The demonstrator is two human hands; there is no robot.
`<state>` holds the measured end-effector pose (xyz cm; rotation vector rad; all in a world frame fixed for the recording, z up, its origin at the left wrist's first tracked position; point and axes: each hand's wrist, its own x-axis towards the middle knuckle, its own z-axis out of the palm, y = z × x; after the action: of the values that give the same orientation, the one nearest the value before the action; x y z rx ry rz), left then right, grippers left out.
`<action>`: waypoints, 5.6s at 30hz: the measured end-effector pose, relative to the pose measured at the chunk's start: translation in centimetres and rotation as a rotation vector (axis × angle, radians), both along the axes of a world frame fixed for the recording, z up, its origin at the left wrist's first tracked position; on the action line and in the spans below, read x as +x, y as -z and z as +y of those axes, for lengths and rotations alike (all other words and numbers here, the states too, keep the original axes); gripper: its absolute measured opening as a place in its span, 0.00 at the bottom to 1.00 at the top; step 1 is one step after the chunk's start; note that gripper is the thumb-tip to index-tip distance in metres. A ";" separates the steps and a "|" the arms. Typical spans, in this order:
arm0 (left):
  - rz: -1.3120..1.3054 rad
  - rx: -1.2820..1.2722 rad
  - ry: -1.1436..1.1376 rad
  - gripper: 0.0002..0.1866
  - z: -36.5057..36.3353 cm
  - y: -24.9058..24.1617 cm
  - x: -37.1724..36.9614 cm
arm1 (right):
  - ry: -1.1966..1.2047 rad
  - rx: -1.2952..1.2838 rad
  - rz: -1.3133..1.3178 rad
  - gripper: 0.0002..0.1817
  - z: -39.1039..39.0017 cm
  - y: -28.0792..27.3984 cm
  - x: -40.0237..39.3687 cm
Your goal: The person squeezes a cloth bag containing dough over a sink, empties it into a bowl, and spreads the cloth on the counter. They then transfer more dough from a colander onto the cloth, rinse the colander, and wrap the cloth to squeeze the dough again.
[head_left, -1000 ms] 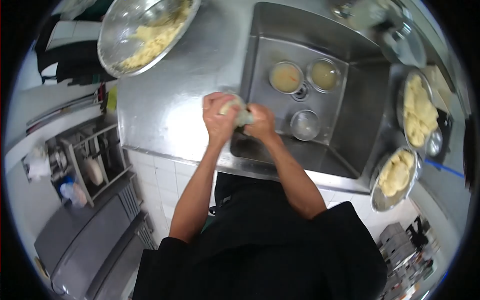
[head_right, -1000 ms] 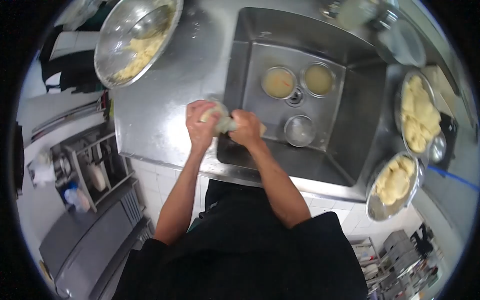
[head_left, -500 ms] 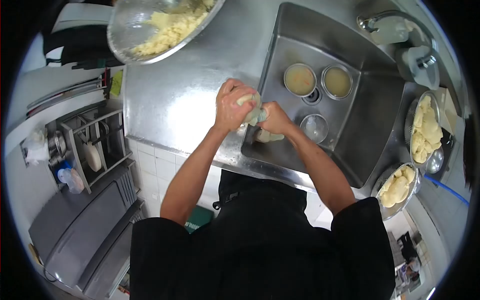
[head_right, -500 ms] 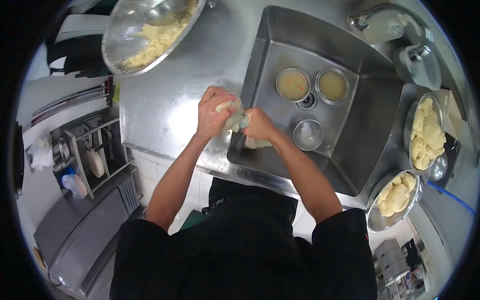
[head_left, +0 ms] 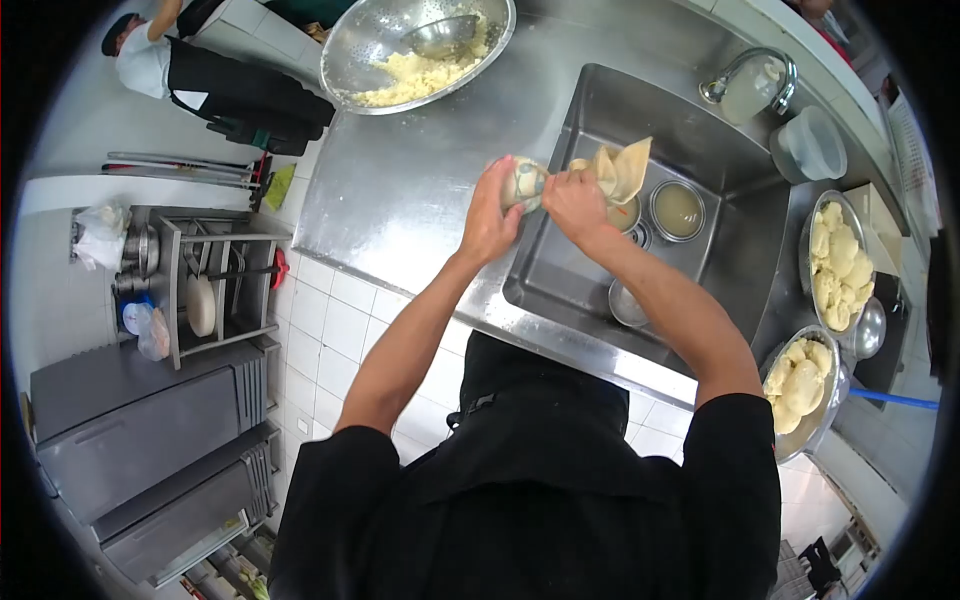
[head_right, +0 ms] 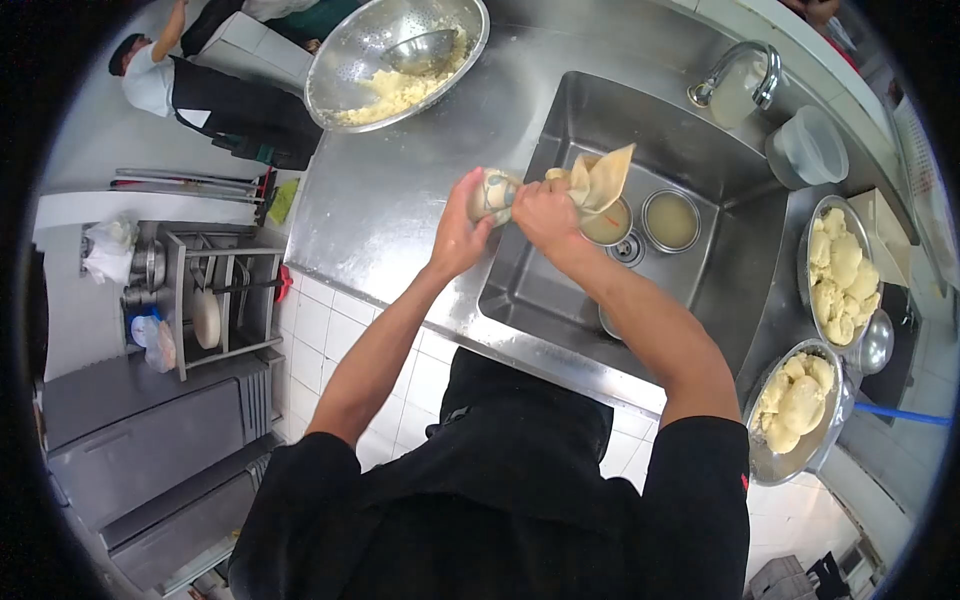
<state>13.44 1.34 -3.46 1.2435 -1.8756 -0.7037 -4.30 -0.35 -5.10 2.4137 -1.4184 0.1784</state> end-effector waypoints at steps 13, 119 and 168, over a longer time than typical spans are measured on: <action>-0.263 0.249 -0.282 0.12 -2.2 -0.2 -1.8 | -0.089 0.129 -0.592 0.06 2.8 2.3 -0.2; 0.058 0.185 -0.104 0.09 5.9 1.0 2.0 | -0.353 1.304 -0.749 0.11 8.6 1.0 3.3; -0.641 1.298 0.990 0.50 -14.5 -5.8 -16.5 | 0.286 0.658 -0.839 0.15 5.6 -6.3 -8.6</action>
<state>-3.08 -13.20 2.33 1.1933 -2.6261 -2.5897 -12.94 5.24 1.18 2.7114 -2.4903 0.8469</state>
